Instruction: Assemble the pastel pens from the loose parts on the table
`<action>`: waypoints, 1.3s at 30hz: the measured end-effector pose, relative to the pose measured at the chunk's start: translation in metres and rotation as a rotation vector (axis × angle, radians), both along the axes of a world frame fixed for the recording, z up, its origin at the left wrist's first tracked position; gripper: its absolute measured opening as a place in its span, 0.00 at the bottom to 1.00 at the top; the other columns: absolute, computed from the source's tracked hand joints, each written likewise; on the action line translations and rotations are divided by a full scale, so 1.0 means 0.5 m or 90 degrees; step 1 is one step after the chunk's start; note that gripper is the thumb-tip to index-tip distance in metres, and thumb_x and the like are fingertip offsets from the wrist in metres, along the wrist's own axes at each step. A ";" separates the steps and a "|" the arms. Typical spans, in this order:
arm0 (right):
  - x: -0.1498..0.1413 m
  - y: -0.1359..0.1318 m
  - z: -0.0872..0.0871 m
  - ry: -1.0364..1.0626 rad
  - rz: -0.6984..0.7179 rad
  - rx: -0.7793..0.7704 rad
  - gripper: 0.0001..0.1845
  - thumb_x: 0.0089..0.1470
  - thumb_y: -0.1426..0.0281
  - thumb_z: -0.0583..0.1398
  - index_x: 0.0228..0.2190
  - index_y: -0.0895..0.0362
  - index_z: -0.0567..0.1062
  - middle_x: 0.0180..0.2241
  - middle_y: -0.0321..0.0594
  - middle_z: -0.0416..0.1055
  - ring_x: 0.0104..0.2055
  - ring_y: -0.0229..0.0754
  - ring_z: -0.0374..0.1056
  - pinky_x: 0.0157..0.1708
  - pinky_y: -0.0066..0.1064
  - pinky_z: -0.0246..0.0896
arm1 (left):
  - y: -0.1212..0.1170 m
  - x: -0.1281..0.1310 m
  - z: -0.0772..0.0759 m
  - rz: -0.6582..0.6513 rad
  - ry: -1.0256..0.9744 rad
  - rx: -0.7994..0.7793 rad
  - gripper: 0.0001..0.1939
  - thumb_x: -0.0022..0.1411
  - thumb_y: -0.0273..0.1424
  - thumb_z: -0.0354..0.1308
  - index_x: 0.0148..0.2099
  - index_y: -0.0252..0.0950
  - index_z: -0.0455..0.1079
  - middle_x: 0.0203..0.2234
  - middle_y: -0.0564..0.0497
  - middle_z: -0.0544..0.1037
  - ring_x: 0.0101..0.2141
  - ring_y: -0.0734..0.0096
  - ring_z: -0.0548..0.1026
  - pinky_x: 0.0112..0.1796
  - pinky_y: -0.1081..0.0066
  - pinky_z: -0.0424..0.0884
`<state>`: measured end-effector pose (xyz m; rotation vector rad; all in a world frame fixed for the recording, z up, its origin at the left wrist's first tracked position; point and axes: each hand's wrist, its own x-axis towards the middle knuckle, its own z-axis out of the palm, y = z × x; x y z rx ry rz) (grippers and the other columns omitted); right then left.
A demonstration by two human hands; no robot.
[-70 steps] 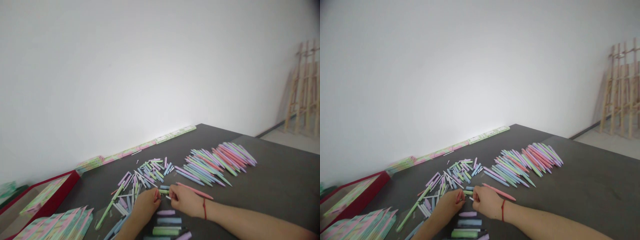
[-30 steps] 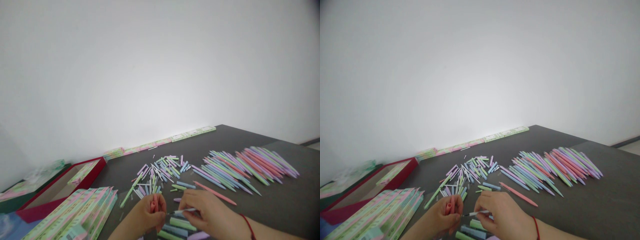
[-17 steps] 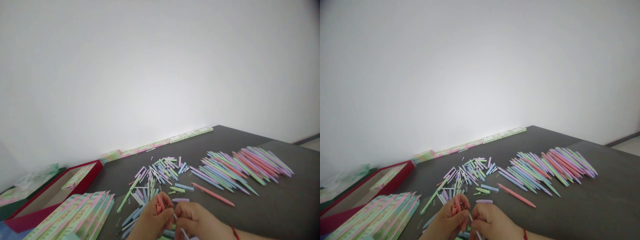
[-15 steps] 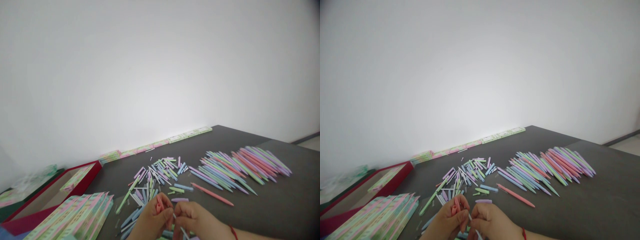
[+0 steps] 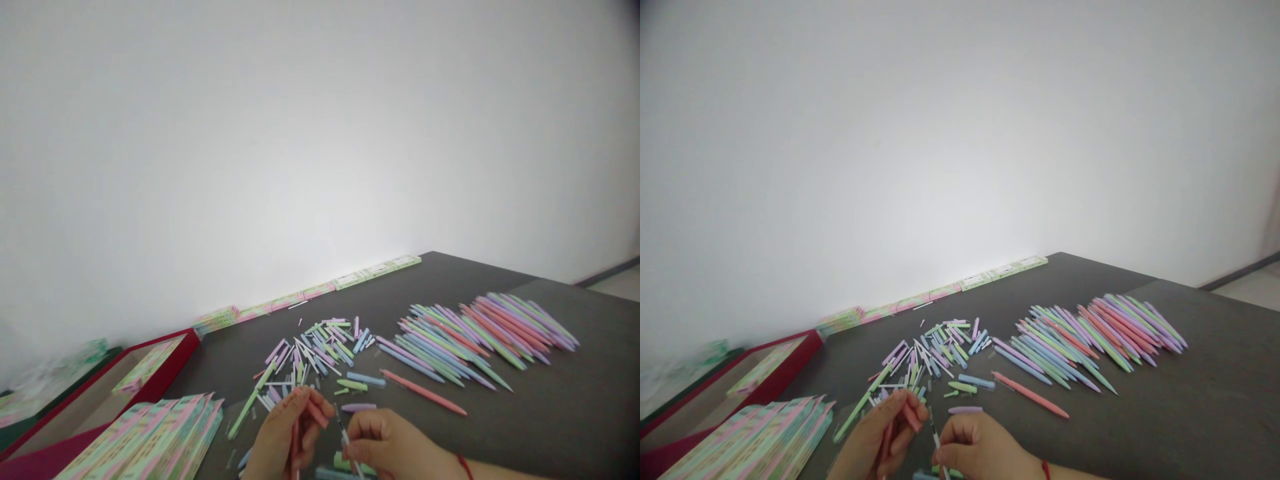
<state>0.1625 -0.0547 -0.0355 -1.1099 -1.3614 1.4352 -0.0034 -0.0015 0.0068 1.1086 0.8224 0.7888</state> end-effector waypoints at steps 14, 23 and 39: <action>-0.002 0.001 0.003 -0.022 -0.011 0.038 0.07 0.46 0.69 0.60 0.21 0.58 0.68 0.15 0.26 0.55 0.16 0.29 0.47 0.17 0.22 0.41 | 0.000 0.006 -0.009 0.101 -0.026 -0.006 0.23 0.47 0.50 0.63 0.31 0.32 0.71 0.12 0.61 0.63 0.11 0.90 0.48 0.11 0.84 0.42; -0.002 -0.005 0.012 -0.059 0.016 0.035 0.07 0.44 0.68 0.61 0.21 0.59 0.70 0.17 0.29 0.61 0.19 0.30 0.51 0.20 0.22 0.44 | -0.001 0.012 -0.014 0.071 -0.058 -0.049 0.24 0.46 0.50 0.63 0.32 0.32 0.71 0.11 0.64 0.56 0.12 0.90 0.42 0.12 0.84 0.38; -0.002 0.001 0.022 0.151 0.087 -0.003 0.09 0.45 0.73 0.58 0.33 0.58 0.69 0.21 0.27 0.62 0.14 0.25 0.47 0.13 0.18 0.43 | -0.009 0.031 -0.055 -0.042 0.031 -0.044 0.27 0.43 0.52 0.64 0.34 0.32 0.71 0.07 0.67 0.50 0.10 0.89 0.39 0.11 0.80 0.36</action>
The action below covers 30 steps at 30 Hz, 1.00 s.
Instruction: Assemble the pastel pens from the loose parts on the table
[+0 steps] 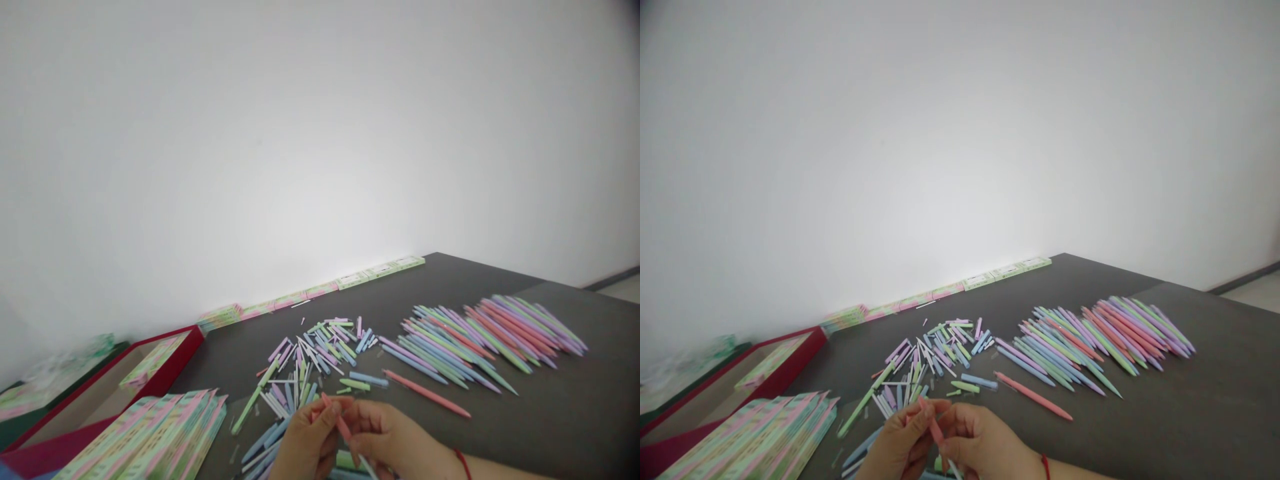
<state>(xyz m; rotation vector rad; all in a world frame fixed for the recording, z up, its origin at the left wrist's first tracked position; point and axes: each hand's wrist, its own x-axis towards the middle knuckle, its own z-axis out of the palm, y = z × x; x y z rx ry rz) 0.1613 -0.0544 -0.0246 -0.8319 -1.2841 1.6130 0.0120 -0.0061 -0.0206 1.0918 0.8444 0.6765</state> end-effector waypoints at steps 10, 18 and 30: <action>0.034 0.024 0.041 0.131 -0.134 0.006 0.11 0.48 0.65 0.63 0.30 0.59 0.70 0.21 0.30 0.63 0.17 0.26 0.53 0.17 0.19 0.51 | 0.002 0.007 -0.014 -0.101 -0.144 -0.093 0.22 0.53 0.48 0.56 0.43 0.37 0.65 0.16 0.61 0.65 0.10 0.87 0.48 0.11 0.80 0.37; 0.015 0.042 0.075 0.123 -0.191 0.047 0.13 0.49 0.62 0.63 0.28 0.60 0.69 0.21 0.31 0.64 0.19 0.28 0.55 0.17 0.19 0.50 | -0.015 0.013 -0.004 -0.203 -0.132 -0.078 0.19 0.54 0.43 0.48 0.41 0.34 0.66 0.13 0.58 0.66 0.10 0.84 0.53 0.14 0.77 0.39; 0.007 0.035 0.043 -0.050 -0.197 0.115 0.09 0.48 0.66 0.61 0.28 0.60 0.72 0.23 0.33 0.68 0.24 0.33 0.62 0.25 0.24 0.56 | -0.005 -0.002 -0.012 -0.143 -0.029 0.100 0.13 0.56 0.44 0.47 0.36 0.40 0.58 0.17 0.61 0.62 0.13 0.82 0.47 0.15 0.76 0.38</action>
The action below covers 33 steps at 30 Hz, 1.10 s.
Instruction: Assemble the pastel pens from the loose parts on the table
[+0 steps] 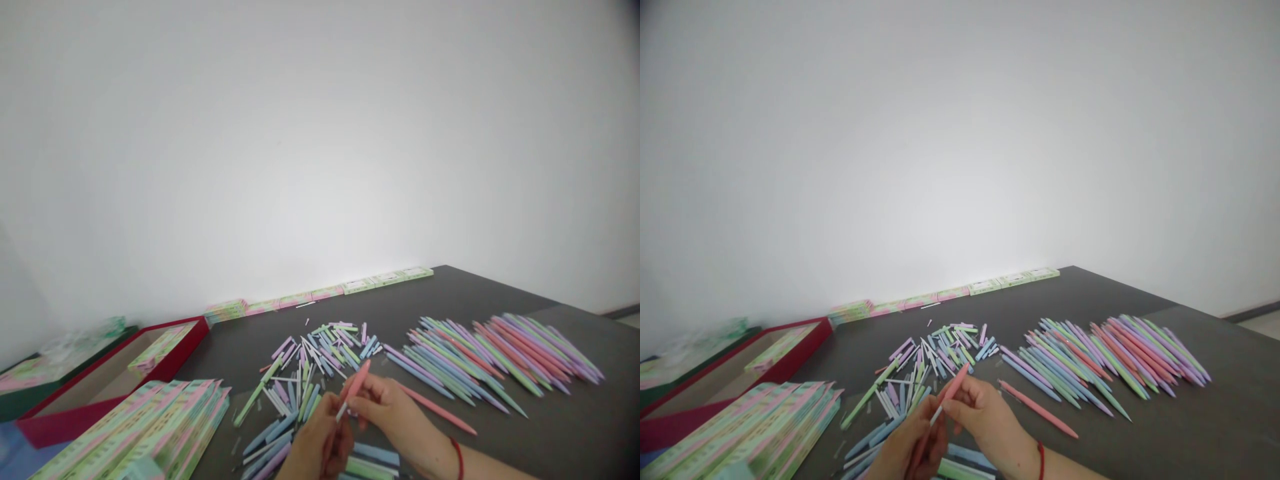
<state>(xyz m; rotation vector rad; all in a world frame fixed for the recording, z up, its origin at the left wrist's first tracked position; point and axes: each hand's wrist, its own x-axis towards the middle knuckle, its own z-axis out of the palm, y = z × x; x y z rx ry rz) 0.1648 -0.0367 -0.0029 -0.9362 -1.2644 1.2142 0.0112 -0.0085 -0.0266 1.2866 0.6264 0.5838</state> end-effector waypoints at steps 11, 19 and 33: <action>0.009 0.012 -0.048 -0.045 0.032 -0.049 0.17 0.46 0.59 0.62 0.34 0.59 0.71 0.20 0.29 0.62 0.16 0.29 0.52 0.17 0.24 0.45 | 0.006 -0.030 0.017 0.051 0.387 0.498 0.05 0.64 0.31 0.40 0.33 0.41 0.53 0.24 0.56 0.62 0.26 0.70 0.62 0.28 0.70 0.54; 0.061 0.027 -0.025 -0.075 0.060 -0.051 0.20 0.48 0.53 0.59 0.25 0.58 0.65 0.19 0.32 0.65 0.18 0.32 0.57 0.17 0.24 0.54 | 0.025 -0.035 -0.011 0.041 0.398 0.487 0.06 0.63 0.31 0.40 0.32 0.41 0.53 0.23 0.56 0.64 0.25 0.69 0.63 0.28 0.70 0.55; 0.064 0.043 -0.009 -0.144 0.049 -0.030 0.16 0.52 0.60 0.58 0.36 0.58 0.66 0.20 0.29 0.65 0.15 0.30 0.55 0.15 0.23 0.51 | 0.036 -0.025 -0.054 0.055 0.199 0.341 0.14 0.63 0.45 0.42 0.31 0.41 0.51 0.17 0.61 0.60 0.18 0.76 0.55 0.22 0.73 0.52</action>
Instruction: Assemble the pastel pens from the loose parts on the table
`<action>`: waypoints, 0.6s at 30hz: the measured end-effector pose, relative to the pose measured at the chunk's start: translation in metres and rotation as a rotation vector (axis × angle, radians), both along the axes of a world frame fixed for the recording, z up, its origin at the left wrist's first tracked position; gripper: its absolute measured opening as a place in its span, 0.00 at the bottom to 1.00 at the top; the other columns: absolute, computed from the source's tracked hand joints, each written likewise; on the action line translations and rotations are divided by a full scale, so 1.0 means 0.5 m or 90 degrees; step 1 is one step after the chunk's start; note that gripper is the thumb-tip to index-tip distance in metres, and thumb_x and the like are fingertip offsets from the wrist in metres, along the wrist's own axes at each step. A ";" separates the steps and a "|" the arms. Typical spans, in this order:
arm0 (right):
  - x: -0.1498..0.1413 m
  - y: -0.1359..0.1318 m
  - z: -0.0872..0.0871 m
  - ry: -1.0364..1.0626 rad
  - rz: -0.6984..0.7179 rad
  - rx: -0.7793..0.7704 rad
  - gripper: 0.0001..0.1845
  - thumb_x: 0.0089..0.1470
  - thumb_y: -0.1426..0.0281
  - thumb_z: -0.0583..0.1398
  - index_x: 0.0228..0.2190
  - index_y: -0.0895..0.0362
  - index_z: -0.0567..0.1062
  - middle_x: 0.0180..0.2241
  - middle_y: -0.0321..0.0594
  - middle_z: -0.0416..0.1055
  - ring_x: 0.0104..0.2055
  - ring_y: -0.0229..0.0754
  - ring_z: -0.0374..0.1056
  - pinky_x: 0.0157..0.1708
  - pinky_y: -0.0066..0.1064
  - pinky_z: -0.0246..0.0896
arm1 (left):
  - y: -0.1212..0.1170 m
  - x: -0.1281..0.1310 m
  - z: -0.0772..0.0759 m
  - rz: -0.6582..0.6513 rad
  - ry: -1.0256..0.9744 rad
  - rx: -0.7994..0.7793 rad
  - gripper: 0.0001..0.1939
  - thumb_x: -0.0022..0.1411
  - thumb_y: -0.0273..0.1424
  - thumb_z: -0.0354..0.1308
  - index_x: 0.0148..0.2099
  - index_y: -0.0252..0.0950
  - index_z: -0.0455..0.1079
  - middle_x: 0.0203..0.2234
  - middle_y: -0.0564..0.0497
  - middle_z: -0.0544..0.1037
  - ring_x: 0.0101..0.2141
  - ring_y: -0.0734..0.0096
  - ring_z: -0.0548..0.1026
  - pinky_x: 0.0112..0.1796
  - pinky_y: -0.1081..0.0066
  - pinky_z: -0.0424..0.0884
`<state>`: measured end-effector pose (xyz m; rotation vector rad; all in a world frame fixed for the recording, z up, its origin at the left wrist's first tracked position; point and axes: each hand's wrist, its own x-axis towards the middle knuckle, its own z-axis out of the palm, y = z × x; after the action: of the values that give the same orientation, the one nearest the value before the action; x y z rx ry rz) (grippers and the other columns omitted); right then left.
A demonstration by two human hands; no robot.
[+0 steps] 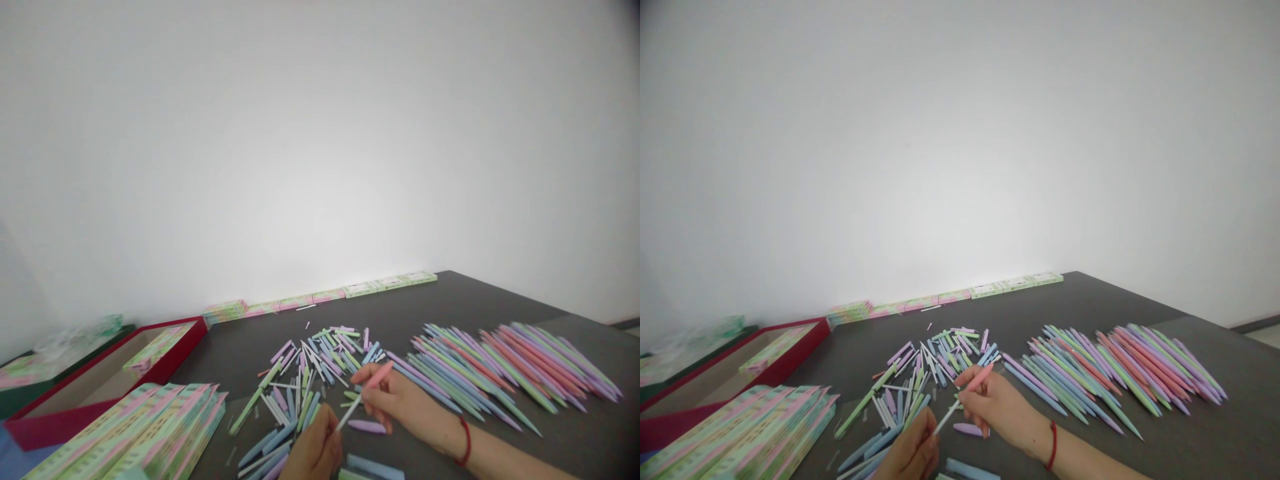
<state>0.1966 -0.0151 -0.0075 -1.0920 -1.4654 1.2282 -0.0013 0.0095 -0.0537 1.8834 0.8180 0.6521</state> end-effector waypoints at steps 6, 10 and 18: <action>0.003 -0.006 0.030 0.080 0.015 0.036 0.25 0.56 0.47 0.47 0.30 0.57 0.66 0.17 0.28 0.56 0.16 0.31 0.48 0.15 0.24 0.47 | 0.001 -0.002 -0.006 0.012 -0.003 0.040 0.14 0.64 0.45 0.41 0.32 0.41 0.52 0.18 0.60 0.61 0.20 0.74 0.58 0.24 0.72 0.54; 0.010 -0.010 0.015 0.177 0.012 0.012 0.20 0.55 0.52 0.54 0.27 0.57 0.67 0.17 0.27 0.52 0.16 0.30 0.44 0.15 0.24 0.43 | -0.010 -0.003 0.018 0.052 0.054 0.094 0.09 0.64 0.37 0.40 0.32 0.41 0.52 0.19 0.59 0.61 0.22 0.72 0.59 0.26 0.71 0.55; 0.038 -0.025 0.013 0.049 -0.110 0.070 0.19 0.54 0.55 0.57 0.32 0.59 0.73 0.19 0.30 0.61 0.17 0.32 0.51 0.23 0.28 0.49 | -0.045 0.013 0.059 0.088 0.071 0.132 0.08 0.64 0.33 0.41 0.31 0.42 0.53 0.21 0.57 0.61 0.23 0.70 0.60 0.27 0.70 0.52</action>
<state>0.2154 -0.0275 -0.0010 -1.0615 -1.3350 1.0457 0.0050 -0.0129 -0.0241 2.0782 0.9903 0.7467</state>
